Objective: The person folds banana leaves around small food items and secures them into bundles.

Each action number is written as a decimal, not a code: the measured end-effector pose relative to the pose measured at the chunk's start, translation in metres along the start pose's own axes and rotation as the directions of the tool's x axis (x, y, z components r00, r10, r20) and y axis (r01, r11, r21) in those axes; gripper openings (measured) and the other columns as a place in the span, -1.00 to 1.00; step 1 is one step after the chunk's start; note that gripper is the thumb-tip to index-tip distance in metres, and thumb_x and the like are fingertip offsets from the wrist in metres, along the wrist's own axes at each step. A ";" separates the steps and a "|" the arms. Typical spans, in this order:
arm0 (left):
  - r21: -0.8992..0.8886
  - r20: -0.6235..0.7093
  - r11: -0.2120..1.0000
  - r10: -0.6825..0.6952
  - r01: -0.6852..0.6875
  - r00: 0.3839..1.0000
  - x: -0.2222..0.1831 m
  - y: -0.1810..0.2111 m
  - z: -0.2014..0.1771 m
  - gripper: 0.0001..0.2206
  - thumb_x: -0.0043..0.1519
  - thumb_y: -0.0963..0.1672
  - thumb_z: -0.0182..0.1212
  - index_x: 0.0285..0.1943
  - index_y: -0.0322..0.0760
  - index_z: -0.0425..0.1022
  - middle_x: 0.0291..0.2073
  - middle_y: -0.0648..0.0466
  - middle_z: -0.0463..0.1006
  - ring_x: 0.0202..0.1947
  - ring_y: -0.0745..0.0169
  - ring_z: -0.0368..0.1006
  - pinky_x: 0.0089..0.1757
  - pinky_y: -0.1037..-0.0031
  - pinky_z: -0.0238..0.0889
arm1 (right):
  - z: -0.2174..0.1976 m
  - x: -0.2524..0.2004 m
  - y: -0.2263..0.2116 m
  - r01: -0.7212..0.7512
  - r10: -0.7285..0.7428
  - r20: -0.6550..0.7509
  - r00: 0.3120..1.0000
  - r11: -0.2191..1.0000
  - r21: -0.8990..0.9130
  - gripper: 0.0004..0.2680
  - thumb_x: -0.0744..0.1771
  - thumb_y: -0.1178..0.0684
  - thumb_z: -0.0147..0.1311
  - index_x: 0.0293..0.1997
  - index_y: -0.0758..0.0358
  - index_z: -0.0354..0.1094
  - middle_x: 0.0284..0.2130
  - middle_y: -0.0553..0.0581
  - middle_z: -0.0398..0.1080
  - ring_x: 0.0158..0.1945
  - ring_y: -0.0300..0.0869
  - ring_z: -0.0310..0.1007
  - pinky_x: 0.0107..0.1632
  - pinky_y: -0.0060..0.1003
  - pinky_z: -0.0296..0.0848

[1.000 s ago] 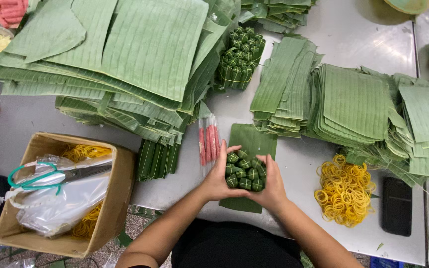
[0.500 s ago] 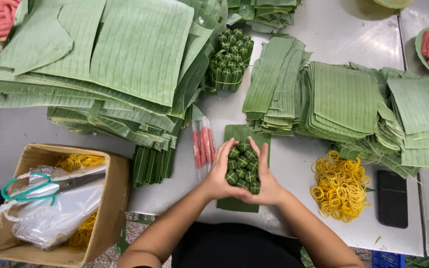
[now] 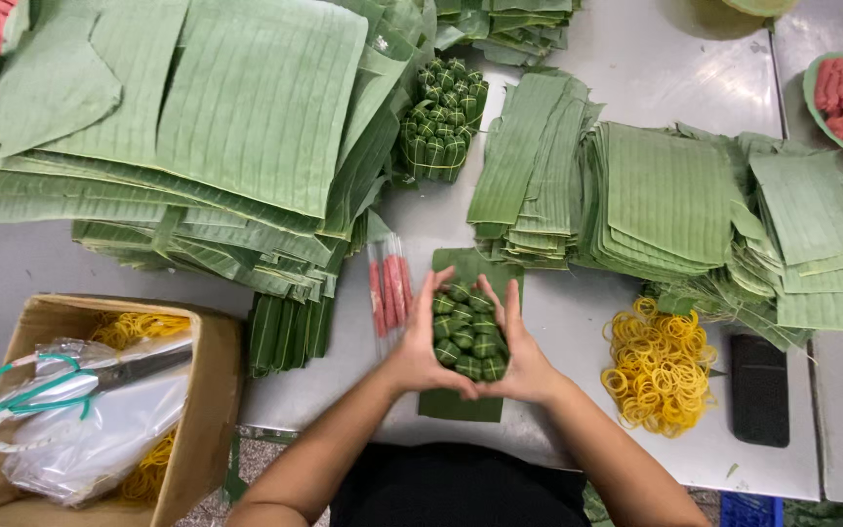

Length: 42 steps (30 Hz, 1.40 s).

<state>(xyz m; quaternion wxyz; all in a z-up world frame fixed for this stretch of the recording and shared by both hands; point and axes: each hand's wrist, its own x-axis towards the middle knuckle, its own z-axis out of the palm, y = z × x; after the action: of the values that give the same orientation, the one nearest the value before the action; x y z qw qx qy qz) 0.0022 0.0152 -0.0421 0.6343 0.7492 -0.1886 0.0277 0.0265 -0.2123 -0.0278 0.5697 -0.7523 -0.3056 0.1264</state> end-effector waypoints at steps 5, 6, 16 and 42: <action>0.129 0.056 0.979 -0.165 0.156 0.985 -0.007 -0.006 -0.002 0.51 -0.38 0.14 0.72 0.66 -0.38 -0.40 0.51 -0.26 0.07 0.53 -0.24 0.05 0.42 0.10 -0.07 | 0.026 -0.019 0.025 -0.138 0.120 -0.189 0.975 0.987 -0.087 -0.12 0.07 0.06 0.57 0.52 0.26 -0.01 0.32 0.34 0.33 0.36 0.10 0.39 0.37 -0.08 0.34; 0.160 0.065 0.979 -0.135 0.123 0.989 -0.007 -0.006 -0.001 0.49 -0.36 0.12 0.74 0.65 -0.38 -0.39 0.51 -0.27 0.07 0.54 -0.25 0.03 0.42 0.08 -0.08 | 0.023 -0.016 0.028 -0.096 0.058 -0.218 0.974 0.981 -0.170 -0.17 0.05 0.03 0.58 0.43 0.26 0.08 0.25 0.31 0.34 0.30 0.08 0.40 0.32 -0.10 0.36; -0.014 0.108 0.991 -0.132 0.134 0.985 -0.006 -0.009 -0.005 0.44 -0.24 0.09 0.71 0.66 -0.42 -0.45 0.50 -0.29 0.12 0.50 -0.19 0.13 0.39 0.17 0.02 | -0.005 0.011 0.003 0.106 -0.137 -0.058 0.989 0.922 -0.372 -0.34 0.03 -0.14 0.50 0.19 0.22 0.31 0.04 0.23 0.36 0.12 0.10 0.39 0.18 -0.05 0.36; -0.580 0.020 0.777 -0.286 0.244 0.958 0.050 0.005 -0.001 0.19 0.04 -0.01 0.53 0.69 -0.22 -0.44 0.48 -0.26 0.12 0.44 -0.03 0.13 0.34 0.28 0.02 | 0.004 0.043 0.019 -0.109 0.196 -0.246 0.949 0.938 0.330 -0.04 0.14 -0.11 0.44 0.59 0.09 -0.42 0.40 0.37 0.02 0.44 0.09 0.11 0.39 -0.06 0.17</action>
<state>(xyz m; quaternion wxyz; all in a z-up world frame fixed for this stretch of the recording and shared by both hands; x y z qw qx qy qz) 0.0474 0.0029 -0.0230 0.8346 0.5395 -0.0586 -0.0944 0.0639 -0.1860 -0.0403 0.7068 -0.6845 -0.1398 0.1116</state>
